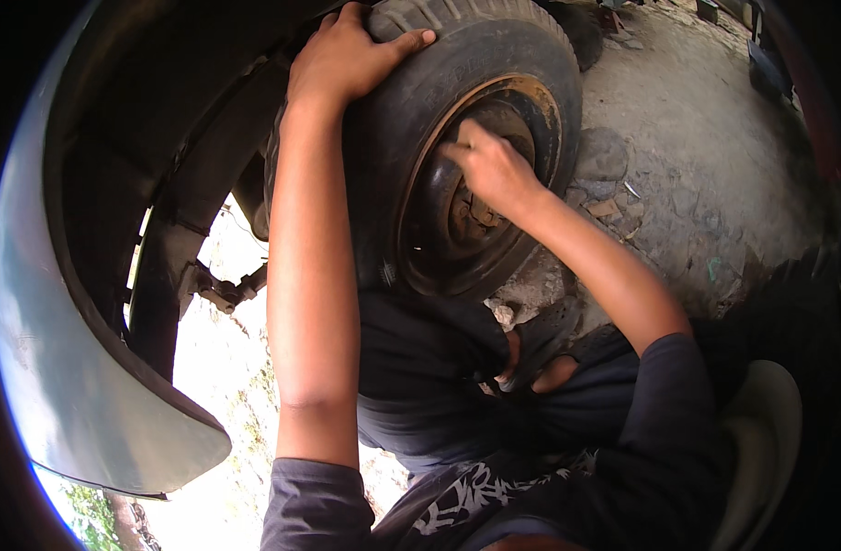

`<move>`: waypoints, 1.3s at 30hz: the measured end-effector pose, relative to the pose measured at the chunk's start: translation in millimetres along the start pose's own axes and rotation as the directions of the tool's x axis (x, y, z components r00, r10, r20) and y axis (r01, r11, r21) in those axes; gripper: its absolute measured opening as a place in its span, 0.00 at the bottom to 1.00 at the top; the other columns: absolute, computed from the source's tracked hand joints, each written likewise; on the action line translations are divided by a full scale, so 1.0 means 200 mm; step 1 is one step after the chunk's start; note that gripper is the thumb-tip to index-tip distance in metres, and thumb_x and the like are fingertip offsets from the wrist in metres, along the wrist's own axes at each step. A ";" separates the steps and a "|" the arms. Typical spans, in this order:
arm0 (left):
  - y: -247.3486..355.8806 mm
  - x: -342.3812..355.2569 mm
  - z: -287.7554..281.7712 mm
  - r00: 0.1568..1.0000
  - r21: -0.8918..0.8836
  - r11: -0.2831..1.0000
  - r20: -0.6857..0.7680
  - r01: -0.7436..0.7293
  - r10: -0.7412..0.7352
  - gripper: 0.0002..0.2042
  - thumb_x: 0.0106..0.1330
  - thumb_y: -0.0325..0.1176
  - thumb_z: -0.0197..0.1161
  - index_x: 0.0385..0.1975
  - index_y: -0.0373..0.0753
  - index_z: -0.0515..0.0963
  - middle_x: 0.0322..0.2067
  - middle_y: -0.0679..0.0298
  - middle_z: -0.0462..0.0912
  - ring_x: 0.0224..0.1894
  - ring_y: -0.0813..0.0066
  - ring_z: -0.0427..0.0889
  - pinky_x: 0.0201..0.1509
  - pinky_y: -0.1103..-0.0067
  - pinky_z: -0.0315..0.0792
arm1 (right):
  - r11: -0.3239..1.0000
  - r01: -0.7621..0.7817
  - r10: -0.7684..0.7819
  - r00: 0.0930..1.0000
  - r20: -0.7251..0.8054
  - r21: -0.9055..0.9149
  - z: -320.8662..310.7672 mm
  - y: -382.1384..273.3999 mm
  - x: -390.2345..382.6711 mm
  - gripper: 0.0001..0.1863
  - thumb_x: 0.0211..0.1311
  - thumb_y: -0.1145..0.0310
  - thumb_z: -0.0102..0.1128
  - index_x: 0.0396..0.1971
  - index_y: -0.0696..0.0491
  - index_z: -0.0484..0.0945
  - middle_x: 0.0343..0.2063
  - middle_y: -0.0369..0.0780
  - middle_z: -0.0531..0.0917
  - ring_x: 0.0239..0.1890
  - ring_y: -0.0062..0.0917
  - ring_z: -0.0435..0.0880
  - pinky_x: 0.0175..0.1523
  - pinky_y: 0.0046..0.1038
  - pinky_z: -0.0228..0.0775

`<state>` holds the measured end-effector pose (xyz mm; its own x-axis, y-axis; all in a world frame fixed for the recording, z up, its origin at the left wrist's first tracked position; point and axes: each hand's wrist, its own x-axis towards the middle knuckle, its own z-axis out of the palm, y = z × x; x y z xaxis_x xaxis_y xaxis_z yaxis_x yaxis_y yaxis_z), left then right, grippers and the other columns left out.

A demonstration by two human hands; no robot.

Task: The person is working on a vehicle tire, using a tool to adjust the wheel hub and inserting small metal clips into the tire rim. The person is sitting on the ground under the vehicle.

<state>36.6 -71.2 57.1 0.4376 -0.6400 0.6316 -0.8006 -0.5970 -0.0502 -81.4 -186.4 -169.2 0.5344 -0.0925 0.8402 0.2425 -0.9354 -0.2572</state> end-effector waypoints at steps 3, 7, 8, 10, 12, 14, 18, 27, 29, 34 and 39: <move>0.06 -0.01 -0.02 0.999 -0.069 0.998 0.040 -0.005 0.007 0.57 0.53 0.77 0.71 0.73 0.33 0.73 0.67 0.39 0.79 0.70 0.46 0.79 0.75 0.60 0.72 | 0.977 -0.142 0.140 0.990 -0.020 -0.162 -0.03 0.03 0.04 0.13 0.68 0.78 0.59 0.47 0.59 0.89 0.43 0.49 0.80 0.48 0.46 0.89 0.52 0.44 0.85; 0.21 -0.10 -0.17 0.988 -0.039 0.992 0.102 0.117 -0.112 0.47 0.61 0.67 0.71 0.71 0.32 0.74 0.68 0.40 0.78 0.71 0.47 0.78 0.75 0.62 0.71 | 0.997 0.066 -0.063 0.994 0.085 -0.041 0.00 -0.06 -0.04 0.15 0.67 0.79 0.59 0.50 0.59 0.89 0.41 0.48 0.79 0.47 0.42 0.87 0.54 0.44 0.84; 0.17 -0.08 -0.14 0.989 -0.022 0.992 0.092 0.122 -0.120 0.48 0.60 0.68 0.71 0.70 0.32 0.74 0.68 0.41 0.78 0.71 0.46 0.77 0.75 0.62 0.71 | 0.997 -0.042 0.047 0.997 0.068 -0.063 -0.01 -0.05 0.00 0.15 0.67 0.78 0.59 0.50 0.59 0.89 0.41 0.47 0.78 0.47 0.42 0.87 0.54 0.44 0.84; 0.20 -0.08 -0.15 0.989 -0.025 0.992 0.092 0.122 -0.119 0.49 0.59 0.70 0.71 0.70 0.33 0.74 0.69 0.41 0.77 0.71 0.46 0.77 0.75 0.61 0.71 | 0.959 -0.261 0.266 0.963 0.035 -0.107 -0.05 -0.01 0.06 0.15 0.66 0.78 0.60 0.50 0.59 0.89 0.40 0.46 0.77 0.47 0.40 0.87 0.54 0.42 0.84; 0.22 -0.09 -0.18 0.989 -0.042 0.993 0.108 0.109 -0.104 0.49 0.60 0.70 0.70 0.71 0.33 0.74 0.69 0.41 0.77 0.71 0.46 0.77 0.75 0.61 0.71 | 0.987 -0.119 0.124 0.992 0.037 -0.105 -0.01 -0.02 0.02 0.15 0.66 0.79 0.59 0.50 0.60 0.89 0.41 0.48 0.78 0.47 0.44 0.88 0.53 0.43 0.84; 0.20 -0.12 -0.18 0.991 -0.043 0.994 0.091 0.105 -0.100 0.49 0.60 0.70 0.70 0.71 0.33 0.74 0.69 0.41 0.77 0.72 0.46 0.77 0.75 0.61 0.71 | 0.997 0.073 -0.070 0.995 0.073 -0.039 0.02 -0.10 -0.05 0.16 0.66 0.79 0.59 0.50 0.60 0.88 0.42 0.50 0.79 0.46 0.47 0.89 0.52 0.45 0.84; 0.22 -0.10 -0.18 0.989 -0.043 0.992 0.102 0.115 -0.110 0.50 0.60 0.70 0.70 0.71 0.32 0.74 0.69 0.41 0.77 0.72 0.46 0.77 0.75 0.61 0.71 | 0.954 -0.261 0.260 0.965 -0.021 -0.146 -0.03 -0.01 0.06 0.14 0.67 0.79 0.59 0.50 0.61 0.88 0.45 0.50 0.79 0.47 0.46 0.89 0.51 0.45 0.84; 0.18 -0.06 -0.13 0.991 0.004 0.994 0.079 0.108 -0.108 0.50 0.60 0.71 0.69 0.70 0.31 0.74 0.68 0.40 0.77 0.71 0.46 0.77 0.75 0.61 0.71 | 0.963 -0.242 0.237 0.970 -0.056 -0.121 0.04 -0.03 0.02 0.10 0.71 0.75 0.61 0.46 0.64 0.85 0.45 0.50 0.78 0.48 0.47 0.88 0.51 0.47 0.83; 0.22 -0.10 -0.17 0.993 -0.045 0.995 0.084 0.093 -0.089 0.50 0.60 0.70 0.69 0.70 0.31 0.74 0.68 0.40 0.78 0.71 0.45 0.77 0.75 0.61 0.71 | 0.991 -0.129 0.130 0.991 0.024 -0.030 0.08 -0.08 -0.07 0.10 0.73 0.74 0.61 0.45 0.66 0.83 0.45 0.50 0.78 0.49 0.48 0.87 0.51 0.48 0.82; 0.18 -0.09 -0.15 0.993 -0.012 0.994 0.056 0.107 -0.106 0.49 0.60 0.69 0.70 0.70 0.31 0.74 0.67 0.40 0.78 0.71 0.45 0.77 0.75 0.61 0.72 | 0.942 -0.330 0.329 0.944 -0.025 -0.056 0.01 -0.05 0.03 0.13 0.69 0.77 0.60 0.50 0.61 0.87 0.45 0.48 0.78 0.48 0.48 0.88 0.52 0.48 0.83; 0.20 -0.10 -0.16 0.994 -0.029 0.995 0.057 0.098 -0.096 0.49 0.60 0.68 0.71 0.70 0.31 0.75 0.68 0.40 0.78 0.71 0.46 0.77 0.75 0.61 0.71 | 0.987 0.160 -0.161 0.987 0.029 0.009 0.11 -0.12 -0.18 0.19 0.66 0.80 0.62 0.54 0.55 0.90 0.41 0.46 0.80 0.36 0.38 0.88 0.43 0.39 0.84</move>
<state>-17.0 -66.8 68.6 0.5353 -0.6060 0.5885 -0.7652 -0.6428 0.0341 -88.1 -152.6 -203.1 0.5117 0.0688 0.8564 0.3327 -0.9349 -0.1236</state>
